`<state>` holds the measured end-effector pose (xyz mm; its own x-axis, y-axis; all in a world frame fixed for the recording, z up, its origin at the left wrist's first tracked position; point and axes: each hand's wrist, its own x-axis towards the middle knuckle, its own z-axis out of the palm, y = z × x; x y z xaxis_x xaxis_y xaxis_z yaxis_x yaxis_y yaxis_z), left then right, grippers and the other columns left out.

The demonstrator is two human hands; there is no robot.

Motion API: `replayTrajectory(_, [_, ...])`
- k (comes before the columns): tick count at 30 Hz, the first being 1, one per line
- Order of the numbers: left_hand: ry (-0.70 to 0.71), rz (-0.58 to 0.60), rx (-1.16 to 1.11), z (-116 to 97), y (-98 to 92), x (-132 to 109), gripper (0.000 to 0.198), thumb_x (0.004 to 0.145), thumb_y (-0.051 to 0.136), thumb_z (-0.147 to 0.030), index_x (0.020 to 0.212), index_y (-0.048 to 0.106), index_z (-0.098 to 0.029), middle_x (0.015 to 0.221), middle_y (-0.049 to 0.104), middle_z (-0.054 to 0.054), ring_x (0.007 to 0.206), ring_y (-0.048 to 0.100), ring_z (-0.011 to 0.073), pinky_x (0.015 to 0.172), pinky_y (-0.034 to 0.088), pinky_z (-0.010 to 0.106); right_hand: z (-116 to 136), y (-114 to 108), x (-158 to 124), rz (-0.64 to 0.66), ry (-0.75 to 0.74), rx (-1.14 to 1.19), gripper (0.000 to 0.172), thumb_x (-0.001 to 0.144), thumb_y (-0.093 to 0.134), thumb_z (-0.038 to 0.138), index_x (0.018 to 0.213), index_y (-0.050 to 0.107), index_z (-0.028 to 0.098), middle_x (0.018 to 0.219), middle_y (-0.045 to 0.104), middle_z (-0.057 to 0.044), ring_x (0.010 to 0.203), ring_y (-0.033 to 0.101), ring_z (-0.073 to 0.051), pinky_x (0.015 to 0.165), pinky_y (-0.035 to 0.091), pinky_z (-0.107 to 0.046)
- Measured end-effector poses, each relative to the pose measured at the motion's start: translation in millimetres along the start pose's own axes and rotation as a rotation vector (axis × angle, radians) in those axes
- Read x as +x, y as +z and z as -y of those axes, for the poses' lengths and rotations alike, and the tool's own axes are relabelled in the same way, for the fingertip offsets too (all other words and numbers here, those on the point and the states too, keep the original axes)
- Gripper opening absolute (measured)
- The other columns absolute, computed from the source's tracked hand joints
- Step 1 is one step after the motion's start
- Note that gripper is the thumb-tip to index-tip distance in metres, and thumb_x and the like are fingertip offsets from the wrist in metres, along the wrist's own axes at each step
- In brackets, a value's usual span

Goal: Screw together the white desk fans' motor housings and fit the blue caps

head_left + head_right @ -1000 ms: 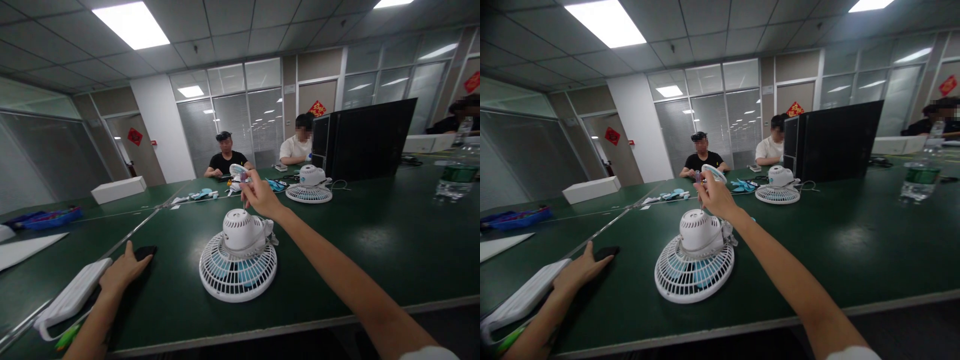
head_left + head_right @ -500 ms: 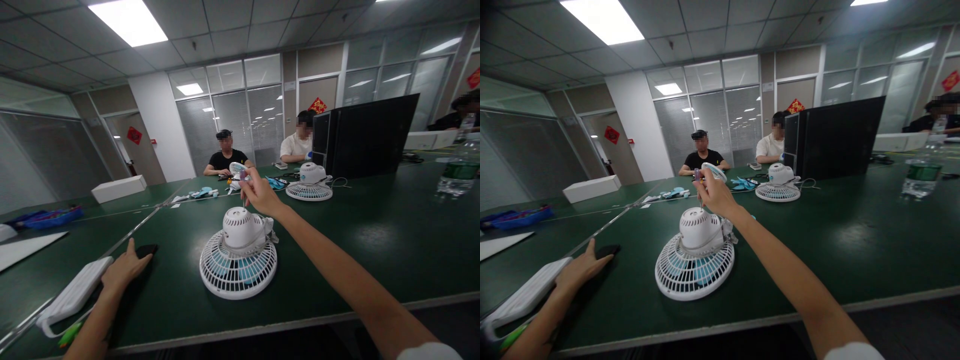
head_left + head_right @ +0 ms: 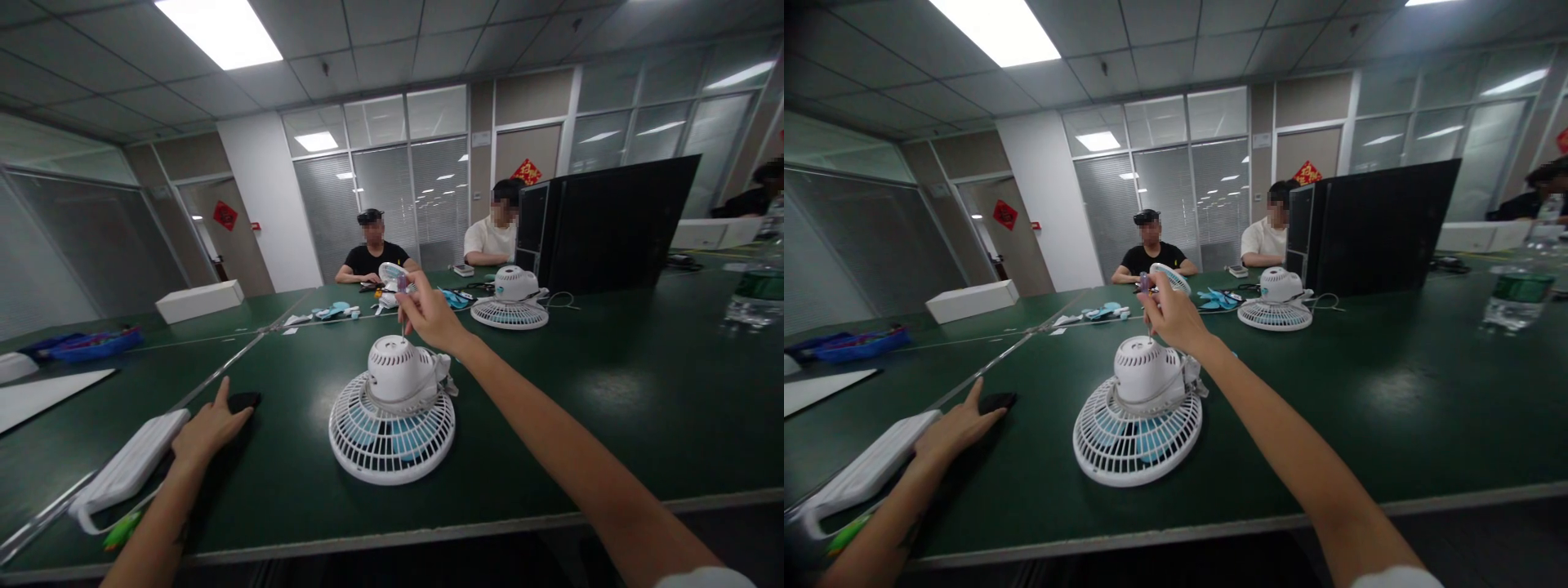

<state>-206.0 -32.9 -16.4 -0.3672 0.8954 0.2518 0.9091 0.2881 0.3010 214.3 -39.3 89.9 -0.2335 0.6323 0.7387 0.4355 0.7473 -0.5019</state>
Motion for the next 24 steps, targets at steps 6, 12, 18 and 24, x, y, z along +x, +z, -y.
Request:
replayTrajectory(6, [-0.135, 0.098, 0.004, -11.1, -5.1, -5.1, 0.109, 0.077, 0.050, -0.068, 0.153, 0.014, 0.001, 0.143, 0.047, 0.031, 0.125, 0.053, 0.0499, 0.096, 0.044, 0.059, 0.3, -0.9, -0.6, 0.006, 0.007, 0.018, 0.016, 0.098, 0.044, 0.030, 0.111, 0.040, 0.021, 0.064, 0.063, 0.007, 0.043, 0.060, -0.011, 0.052, 0.044, -0.024])
replayTrajectory(12, [0.085, -0.035, -0.255, -70.3, -15.1, -11.1, 0.101, 0.077, 0.051, -0.061, 0.150, 0.024, 0.004, 0.149, 0.040, 0.030, 0.138, 0.039, 0.0441, 0.111, 0.034, 0.055, -0.9, 1.8, 0.9, -0.004, 0.011, 0.031, 0.017, 0.097, 0.045, 0.031, 0.111, 0.041, 0.022, 0.065, 0.063, 0.006, 0.044, 0.059, -0.011, 0.053, 0.046, -0.025])
replayTrajectory(18, [0.577, 0.099, -0.930, -180.0, -8.6, -35.7, 0.070, 0.085, 0.051, -0.054, 0.142, 0.045, -0.014, 0.140, 0.057, 0.017, 0.133, 0.050, 0.0306, 0.112, 0.036, 0.045, 0.8, 3.2, 1.2, -0.044, -0.022, 0.084, 0.017, 0.093, 0.049, 0.036, 0.101, 0.041, 0.023, 0.069, 0.067, 0.002, 0.058, 0.065, -0.015, 0.060, 0.051, -0.028])
replayTrajectory(24, [0.906, 0.140, -1.076, -235.5, 0.2, -85.5, 0.047, 0.085, 0.061, -0.040, 0.126, 0.059, -0.016, 0.129, 0.065, 0.014, 0.120, 0.060, 0.0284, 0.107, 0.042, 0.044, 0.9, 0.9, 0.2, -0.003, -0.004, 0.192, 0.020, 0.092, 0.051, 0.040, 0.097, 0.040, 0.024, 0.064, 0.066, 0.003, 0.054, 0.065, -0.015, 0.058, 0.053, -0.029])
